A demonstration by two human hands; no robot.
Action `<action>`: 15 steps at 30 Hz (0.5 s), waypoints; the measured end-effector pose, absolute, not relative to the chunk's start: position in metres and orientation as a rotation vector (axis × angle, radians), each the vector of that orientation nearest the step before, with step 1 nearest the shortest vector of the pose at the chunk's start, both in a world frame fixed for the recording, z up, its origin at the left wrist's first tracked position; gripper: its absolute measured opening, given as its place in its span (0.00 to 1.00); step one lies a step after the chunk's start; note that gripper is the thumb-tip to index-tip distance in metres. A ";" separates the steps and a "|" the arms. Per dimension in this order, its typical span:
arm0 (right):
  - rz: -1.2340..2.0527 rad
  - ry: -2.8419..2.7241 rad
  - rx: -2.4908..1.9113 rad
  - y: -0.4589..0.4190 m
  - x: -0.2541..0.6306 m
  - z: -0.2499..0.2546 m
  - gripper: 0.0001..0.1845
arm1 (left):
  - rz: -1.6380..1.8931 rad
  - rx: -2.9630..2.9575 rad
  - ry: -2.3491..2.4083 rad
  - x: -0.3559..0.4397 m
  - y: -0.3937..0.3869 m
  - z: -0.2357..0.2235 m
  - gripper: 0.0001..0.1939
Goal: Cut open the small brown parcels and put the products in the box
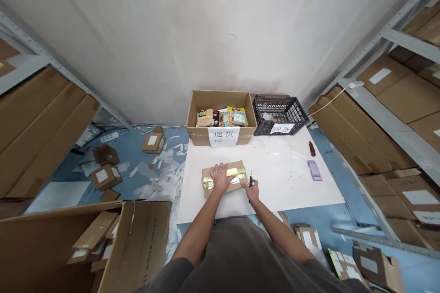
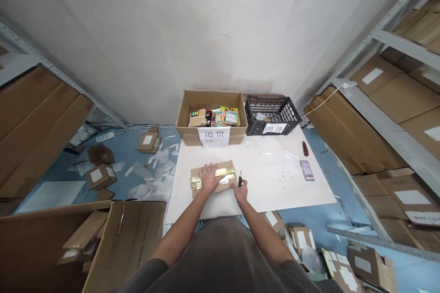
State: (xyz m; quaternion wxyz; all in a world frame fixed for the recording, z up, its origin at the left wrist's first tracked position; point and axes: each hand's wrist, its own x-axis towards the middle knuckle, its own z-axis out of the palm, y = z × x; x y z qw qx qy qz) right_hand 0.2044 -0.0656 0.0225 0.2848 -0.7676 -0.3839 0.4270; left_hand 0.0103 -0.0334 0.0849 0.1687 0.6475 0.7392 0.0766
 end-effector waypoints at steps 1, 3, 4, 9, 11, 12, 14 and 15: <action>1.098 -1.057 -2.107 -0.050 0.207 0.027 0.37 | 0.200 1.799 2.110 0.008 -0.036 0.088 0.42; 1.014 -1.099 -2.193 -0.014 0.211 0.038 0.35 | 0.155 1.766 2.069 0.005 -0.045 0.094 0.40; 0.983 -1.114 -2.217 0.005 0.212 0.045 0.34 | 0.139 1.765 2.030 0.005 -0.051 0.095 0.38; 1.005 -1.244 -2.173 0.071 0.213 0.069 0.33 | 0.212 1.547 1.923 0.026 -0.091 0.083 0.46; 1.115 -1.187 -2.107 0.071 0.220 0.069 0.30 | 0.324 1.432 1.893 0.033 -0.101 0.075 0.48; 1.181 -1.121 -2.066 0.063 0.226 0.067 0.29 | 0.389 1.403 1.873 0.035 -0.103 0.072 0.48; 1.325 -0.959 -1.969 0.035 0.239 0.059 0.27 | 0.495 1.376 1.826 0.035 -0.104 0.067 0.52; 1.383 -0.900 -1.914 0.016 0.246 0.053 0.26 | 0.528 1.354 1.804 0.034 -0.103 0.065 0.55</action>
